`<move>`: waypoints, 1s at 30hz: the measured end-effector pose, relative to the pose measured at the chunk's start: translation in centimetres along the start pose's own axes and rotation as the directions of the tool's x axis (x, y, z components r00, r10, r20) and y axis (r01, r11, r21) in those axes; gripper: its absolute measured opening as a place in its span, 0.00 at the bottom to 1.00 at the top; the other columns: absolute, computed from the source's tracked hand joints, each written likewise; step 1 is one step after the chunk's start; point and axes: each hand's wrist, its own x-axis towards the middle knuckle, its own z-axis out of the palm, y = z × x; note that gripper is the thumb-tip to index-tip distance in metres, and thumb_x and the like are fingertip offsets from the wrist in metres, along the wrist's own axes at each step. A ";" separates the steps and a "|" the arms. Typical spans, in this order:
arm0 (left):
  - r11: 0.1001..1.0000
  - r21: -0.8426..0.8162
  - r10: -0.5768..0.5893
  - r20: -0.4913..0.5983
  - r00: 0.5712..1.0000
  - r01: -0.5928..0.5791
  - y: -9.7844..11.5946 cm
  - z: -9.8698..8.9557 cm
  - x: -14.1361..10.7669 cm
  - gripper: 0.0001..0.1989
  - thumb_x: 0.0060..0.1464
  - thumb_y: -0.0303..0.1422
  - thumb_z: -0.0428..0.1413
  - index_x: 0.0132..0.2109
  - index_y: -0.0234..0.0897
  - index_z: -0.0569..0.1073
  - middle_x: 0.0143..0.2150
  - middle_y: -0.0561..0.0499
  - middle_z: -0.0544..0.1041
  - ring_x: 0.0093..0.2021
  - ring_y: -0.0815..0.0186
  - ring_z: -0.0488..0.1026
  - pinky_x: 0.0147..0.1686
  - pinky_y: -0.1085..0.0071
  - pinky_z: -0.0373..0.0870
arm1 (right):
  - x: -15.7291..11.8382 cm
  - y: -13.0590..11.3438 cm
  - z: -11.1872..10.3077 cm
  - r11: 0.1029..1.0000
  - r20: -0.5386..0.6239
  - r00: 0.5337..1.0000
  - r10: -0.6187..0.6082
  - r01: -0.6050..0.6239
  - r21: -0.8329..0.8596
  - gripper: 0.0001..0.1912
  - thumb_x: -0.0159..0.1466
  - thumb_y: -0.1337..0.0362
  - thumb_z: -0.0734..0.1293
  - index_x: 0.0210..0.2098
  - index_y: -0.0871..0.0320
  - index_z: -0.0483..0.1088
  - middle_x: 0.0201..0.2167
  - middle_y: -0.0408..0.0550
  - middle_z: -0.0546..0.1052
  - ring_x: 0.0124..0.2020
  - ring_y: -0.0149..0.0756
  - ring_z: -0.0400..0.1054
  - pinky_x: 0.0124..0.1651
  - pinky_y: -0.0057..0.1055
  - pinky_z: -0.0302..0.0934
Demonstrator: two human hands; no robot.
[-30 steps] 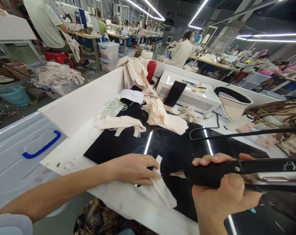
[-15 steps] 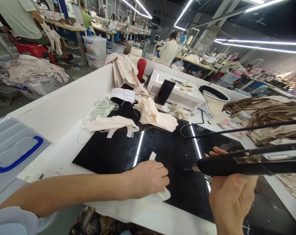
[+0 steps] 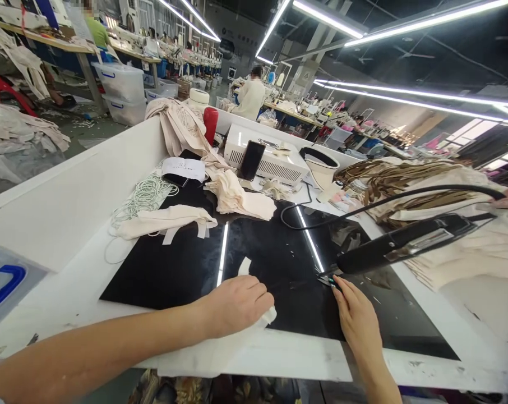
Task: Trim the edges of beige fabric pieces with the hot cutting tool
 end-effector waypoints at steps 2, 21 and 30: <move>1.000 0.023 0.003 0.009 1.000 -0.003 0.0 0.1 0.0 0.10 0.71 0.24 0.51 0.37 0.35 0.69 0.31 0.52 0.69 0.32 0.64 0.67 0.34 0.66 0.63 | 0.1 0.3 0.5 1.000 -0.020 1.000 -0.009 0.008 -0.019 0.39 0.70 0.36 0.50 0.54 0.59 0.76 0.55 0.62 0.79 0.56 0.57 0.71 0.61 0.55 0.63; 0.959 -0.016 -0.274 0.190 0.943 0.282 -1.5 0.1 -0.1 0.20 0.61 0.49 0.66 0.36 0.36 0.76 0.34 0.53 0.76 0.38 0.64 0.73 0.40 0.68 0.64 | 0.4 -2.2 -0.7 0.957 -0.085 0.966 0.243 -0.224 0.186 0.19 0.64 0.44 0.57 0.40 0.51 0.67 0.35 0.54 0.80 0.33 0.52 0.73 0.36 0.42 0.61; 0.871 -0.324 -0.326 0.182 0.928 0.369 -1.5 -1.6 0.1 0.09 0.61 0.38 0.68 0.38 0.37 0.82 0.33 0.56 0.79 0.37 0.69 0.76 0.41 0.76 0.68 | 0.3 -2.8 -1.4 0.930 -0.051 0.949 0.312 -0.294 0.220 0.20 0.63 0.43 0.57 0.37 0.50 0.69 0.32 0.51 0.79 0.28 0.50 0.72 0.35 0.43 0.61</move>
